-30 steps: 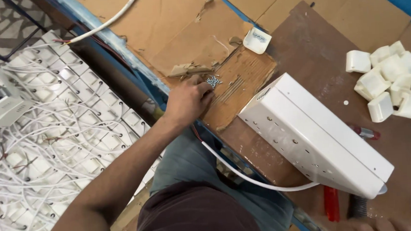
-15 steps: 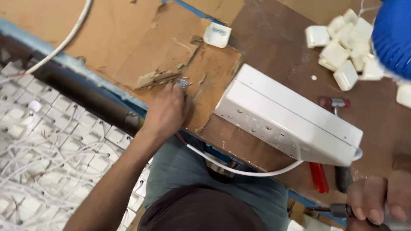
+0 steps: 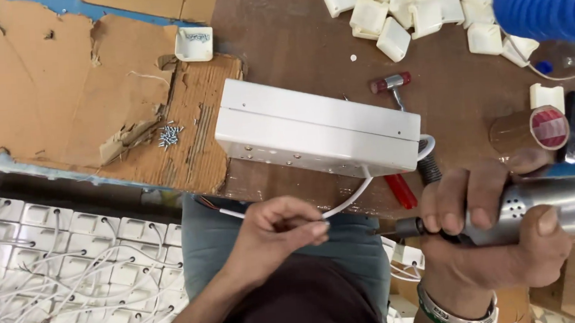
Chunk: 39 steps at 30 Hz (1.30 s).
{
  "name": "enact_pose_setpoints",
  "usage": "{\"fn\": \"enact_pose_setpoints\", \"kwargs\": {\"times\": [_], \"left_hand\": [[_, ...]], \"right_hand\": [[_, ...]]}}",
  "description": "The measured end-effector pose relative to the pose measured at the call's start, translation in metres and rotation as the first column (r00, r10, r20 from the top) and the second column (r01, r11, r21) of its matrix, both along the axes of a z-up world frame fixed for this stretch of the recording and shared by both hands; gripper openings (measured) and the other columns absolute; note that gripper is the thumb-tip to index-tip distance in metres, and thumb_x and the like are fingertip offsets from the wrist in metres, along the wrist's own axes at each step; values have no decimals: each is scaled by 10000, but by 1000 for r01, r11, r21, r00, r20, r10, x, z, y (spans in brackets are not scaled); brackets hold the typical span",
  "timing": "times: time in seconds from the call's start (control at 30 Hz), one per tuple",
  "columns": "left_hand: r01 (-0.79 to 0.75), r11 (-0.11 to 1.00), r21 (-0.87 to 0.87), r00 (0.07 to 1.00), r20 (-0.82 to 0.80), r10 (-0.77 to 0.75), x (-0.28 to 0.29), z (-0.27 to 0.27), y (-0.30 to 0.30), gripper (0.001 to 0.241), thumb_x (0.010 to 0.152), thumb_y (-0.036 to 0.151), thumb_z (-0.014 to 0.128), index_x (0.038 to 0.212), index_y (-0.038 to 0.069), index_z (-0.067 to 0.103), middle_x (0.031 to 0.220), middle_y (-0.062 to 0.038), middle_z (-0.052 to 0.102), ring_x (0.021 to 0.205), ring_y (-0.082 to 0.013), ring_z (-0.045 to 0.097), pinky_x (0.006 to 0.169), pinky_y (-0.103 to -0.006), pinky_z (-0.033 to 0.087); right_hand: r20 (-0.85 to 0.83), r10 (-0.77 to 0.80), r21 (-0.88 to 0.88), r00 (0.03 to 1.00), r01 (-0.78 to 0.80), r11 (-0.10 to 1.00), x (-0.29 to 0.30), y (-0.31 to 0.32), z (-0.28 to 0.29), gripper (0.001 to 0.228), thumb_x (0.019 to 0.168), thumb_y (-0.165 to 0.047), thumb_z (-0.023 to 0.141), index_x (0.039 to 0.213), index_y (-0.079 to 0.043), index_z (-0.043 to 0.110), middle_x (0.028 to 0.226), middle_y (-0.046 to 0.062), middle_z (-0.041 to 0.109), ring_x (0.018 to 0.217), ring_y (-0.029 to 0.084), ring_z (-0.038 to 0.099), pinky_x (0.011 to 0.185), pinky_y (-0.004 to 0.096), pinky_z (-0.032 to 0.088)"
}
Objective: The person assembles a white plastic enclosure at a workbench. They position the two housing halves, drive screws with a pneumatic screwdriver, tap parts with a hammer, thread a white cable through the case opening, and fit a small white cover piece onto the cable exit.
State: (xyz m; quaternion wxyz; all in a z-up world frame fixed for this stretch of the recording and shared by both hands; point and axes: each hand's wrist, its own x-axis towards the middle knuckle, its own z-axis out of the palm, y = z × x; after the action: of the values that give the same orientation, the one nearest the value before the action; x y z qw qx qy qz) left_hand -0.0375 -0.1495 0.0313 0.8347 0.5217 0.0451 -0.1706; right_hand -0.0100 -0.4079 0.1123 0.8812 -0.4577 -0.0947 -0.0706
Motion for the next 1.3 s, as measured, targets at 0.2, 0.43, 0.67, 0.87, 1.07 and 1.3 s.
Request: {"fn": "enact_pose_setpoints", "kwargs": {"times": [0.2,0.43,0.67,0.87,1.07,1.3], "left_hand": [[157,982,-108,981,134,-142,10,23,-17,219,955,-20,726,1174,-27,739,1064,-83,772,990,-136,735,919,-277,611],[153,975,-161,960,256,-108,13,23,-23,214,993,-37,693,1205,-29,717,1140,-88,735,1064,-146,736,974,-278,615],[105,991,-87,954,291,-75,12,24,-26,187,988,-31,718,1175,-31,731,1118,-89,734,1037,-134,729,926,-262,615],[84,996,-29,946,315,-70,14,26,-26,168,983,-25,728,1150,-16,739,1106,-83,735,987,-106,712,857,-240,603],[71,996,58,936,340,-87,19,31,-24,155,986,-20,709,1135,-32,747,1089,-101,725,970,-120,707,837,-241,593],[99,994,51,931,347,-111,21,31,-25,150,977,-5,710,1121,-34,741,1084,-104,730,973,-136,724,859,-262,623]], "right_hand": [[97,117,85,988,-125,988,17,-41,-41,400,1015,-373,682,1343,-190,544,769,-8,561,680,181,601,630,380,531],[88,-220,-171,972,232,958,-2,10,4,402,1073,-437,637,1287,-134,485,758,-7,476,624,169,463,575,352,377],[32,-62,-38,998,63,997,2,10,3,382,1052,-339,673,1301,-113,492,761,30,504,617,182,521,578,355,436],[4,-88,-114,996,88,990,8,11,7,366,1046,-338,657,1291,-117,499,767,29,505,632,198,532,592,376,451],[28,-108,100,994,105,989,13,30,9,443,1036,-320,664,1386,-104,498,754,47,500,625,198,529,626,374,480],[57,-55,104,997,49,993,14,31,-1,330,1072,-329,658,1249,-85,525,731,38,472,597,184,487,585,351,452]]}}
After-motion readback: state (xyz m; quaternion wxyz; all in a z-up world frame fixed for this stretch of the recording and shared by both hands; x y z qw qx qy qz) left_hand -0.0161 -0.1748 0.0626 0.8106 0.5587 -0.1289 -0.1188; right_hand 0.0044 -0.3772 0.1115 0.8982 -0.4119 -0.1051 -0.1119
